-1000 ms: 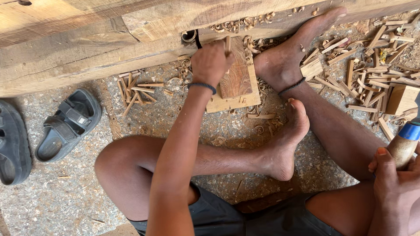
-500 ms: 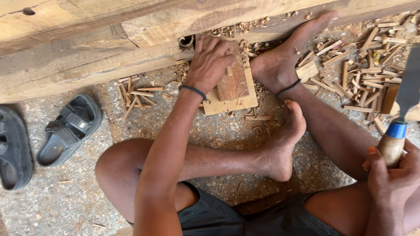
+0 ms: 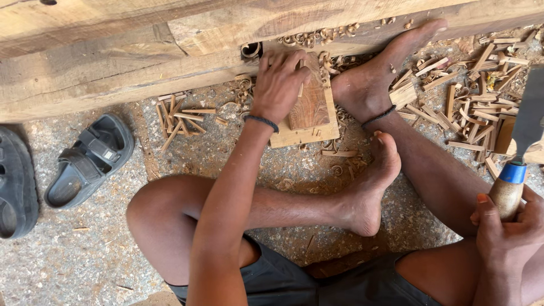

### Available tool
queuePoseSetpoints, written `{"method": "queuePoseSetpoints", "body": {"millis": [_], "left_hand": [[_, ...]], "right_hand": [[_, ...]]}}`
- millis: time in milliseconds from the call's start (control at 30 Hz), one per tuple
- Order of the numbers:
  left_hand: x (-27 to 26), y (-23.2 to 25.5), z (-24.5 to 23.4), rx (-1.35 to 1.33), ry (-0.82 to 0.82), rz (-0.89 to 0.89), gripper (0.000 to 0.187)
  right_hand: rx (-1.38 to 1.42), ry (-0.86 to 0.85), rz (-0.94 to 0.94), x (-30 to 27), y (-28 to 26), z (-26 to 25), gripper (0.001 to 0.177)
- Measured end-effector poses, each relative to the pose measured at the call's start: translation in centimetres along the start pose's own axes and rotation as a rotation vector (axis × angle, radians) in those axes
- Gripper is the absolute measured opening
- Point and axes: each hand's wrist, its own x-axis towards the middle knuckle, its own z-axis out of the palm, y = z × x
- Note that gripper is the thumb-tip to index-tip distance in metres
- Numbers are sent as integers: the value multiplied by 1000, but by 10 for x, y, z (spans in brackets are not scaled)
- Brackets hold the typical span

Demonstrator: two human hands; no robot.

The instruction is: The person carves a wooden piece using a chisel, using their feet to stabilize the wood on the ground while occasionally clearing wood shavings.

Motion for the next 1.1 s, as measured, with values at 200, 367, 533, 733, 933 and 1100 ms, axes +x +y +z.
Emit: {"method": "queuePoseSetpoints", "body": {"millis": [200,367,533,733,933,1100], "left_hand": [[-9,8,-1,-4,-49,-81,19],[-8,9,1,-1,-2,-83,20],[-13,-3,14,-42,142,-30,30],[-26,-21,14,-23,146,-69,80],[-42,-25,4,-539,19,-118,89],[-40,-17,15,-260,73,-130,109]], "right_hand": [[45,0,12,-4,7,2,35],[40,3,2,-1,2,0,31],[367,-12,149,-2,-29,10,21],[545,-150,467,-19,-91,42,17],[481,-363,498,-32,-136,66,35],[549,-529,454,-46,-155,97,58]]}}
